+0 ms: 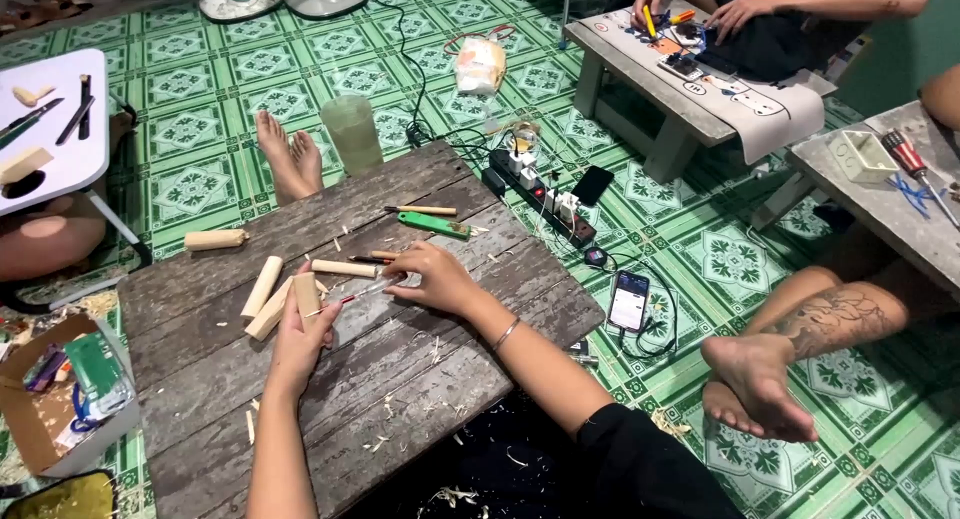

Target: Carving and shaping small wooden components using a utility knife on a makeshift wooden workbench.

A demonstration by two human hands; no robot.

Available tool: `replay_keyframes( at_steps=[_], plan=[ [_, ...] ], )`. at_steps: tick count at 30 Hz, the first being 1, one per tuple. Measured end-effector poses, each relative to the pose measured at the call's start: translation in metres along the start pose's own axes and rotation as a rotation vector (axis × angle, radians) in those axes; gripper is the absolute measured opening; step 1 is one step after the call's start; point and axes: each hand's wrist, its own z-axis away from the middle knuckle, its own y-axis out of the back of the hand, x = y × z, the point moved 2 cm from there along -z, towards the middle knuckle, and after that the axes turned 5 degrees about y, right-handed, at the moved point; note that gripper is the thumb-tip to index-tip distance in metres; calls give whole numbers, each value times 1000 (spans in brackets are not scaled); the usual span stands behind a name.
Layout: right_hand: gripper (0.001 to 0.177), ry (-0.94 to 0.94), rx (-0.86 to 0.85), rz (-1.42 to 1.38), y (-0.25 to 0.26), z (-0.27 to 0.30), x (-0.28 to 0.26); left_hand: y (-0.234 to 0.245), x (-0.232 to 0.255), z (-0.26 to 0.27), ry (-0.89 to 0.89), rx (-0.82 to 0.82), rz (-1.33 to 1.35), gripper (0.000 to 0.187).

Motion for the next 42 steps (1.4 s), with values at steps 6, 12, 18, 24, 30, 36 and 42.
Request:
replay_keyframes(
  at_steps=[6,12,18,24,30,36,42],
  plan=[
    [25,21,-7,-27,14,-4,-23,4,-15,-6,-9,-1,-18,74],
    [30,-145,-295,22,11,-6,-21,-8,16,8,169,-16,-42,73],
    [26,-73,-194,3,9,-5,-20,-4,6,6,184,60,-36,80],
    [33,-435,217,-423,24,-10,-13,4,-11,-2,145,166,225,64],
    [48,-590,187,-367,30,-11,-13,2,-2,2,194,184,217,59],
    [38,-322,-8,-120,24,-9,-17,2,-5,0,182,219,225,55],
    [33,-358,107,-285,29,-11,-21,1,-2,1,183,215,227,58]
  ],
)
